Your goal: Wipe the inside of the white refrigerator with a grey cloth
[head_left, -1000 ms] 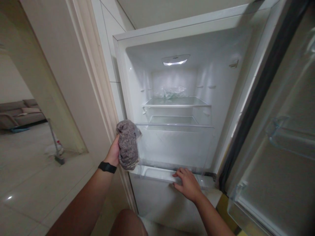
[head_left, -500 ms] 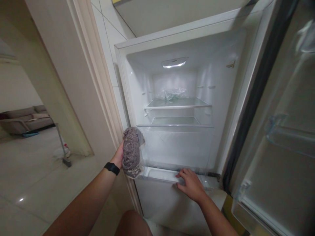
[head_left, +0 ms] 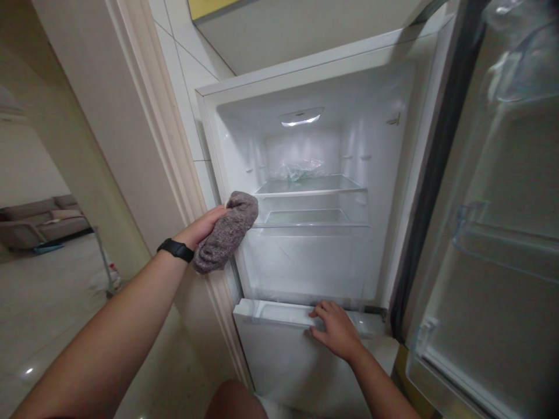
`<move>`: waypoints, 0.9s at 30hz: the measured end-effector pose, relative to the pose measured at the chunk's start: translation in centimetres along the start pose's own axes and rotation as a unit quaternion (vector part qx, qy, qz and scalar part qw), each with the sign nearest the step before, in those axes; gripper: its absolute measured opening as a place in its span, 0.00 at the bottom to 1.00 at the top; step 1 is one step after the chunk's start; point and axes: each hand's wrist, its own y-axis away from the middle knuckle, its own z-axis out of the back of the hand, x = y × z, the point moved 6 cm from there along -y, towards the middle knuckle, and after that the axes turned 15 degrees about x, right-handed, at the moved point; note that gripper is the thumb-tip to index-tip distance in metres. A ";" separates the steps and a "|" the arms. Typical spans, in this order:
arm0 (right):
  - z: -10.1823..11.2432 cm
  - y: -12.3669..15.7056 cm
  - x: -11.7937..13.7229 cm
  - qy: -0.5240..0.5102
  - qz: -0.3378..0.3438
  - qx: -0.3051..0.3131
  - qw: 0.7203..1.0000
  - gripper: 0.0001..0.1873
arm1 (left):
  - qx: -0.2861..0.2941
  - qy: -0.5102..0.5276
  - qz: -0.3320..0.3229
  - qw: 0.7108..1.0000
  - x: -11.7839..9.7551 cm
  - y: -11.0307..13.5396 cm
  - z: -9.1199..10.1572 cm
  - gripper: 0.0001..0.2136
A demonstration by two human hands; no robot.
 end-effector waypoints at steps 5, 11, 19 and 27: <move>-0.1 0.0 -0.1 0.008 -0.002 0.004 1.000 0.17 | 0.065 -0.175 0.047 0.981 -2.6 -2.0 -3.6 0.27; -0.1 0.0 0.0 0.016 -0.001 0.000 1.000 0.16 | 0.115 -0.338 0.026 0.934 -3.9 -5.6 -6.6 0.22; -0.1 0.2 -0.1 0.005 -0.011 -0.005 1.000 0.17 | 0.170 -0.352 0.033 0.920 -4.8 -7.6 -9.2 0.21; -0.2 0.2 -0.1 0.002 -0.007 -0.008 1.000 0.17 | 0.090 -0.575 0.000 0.813 -7.7 -7.9 -6.2 0.22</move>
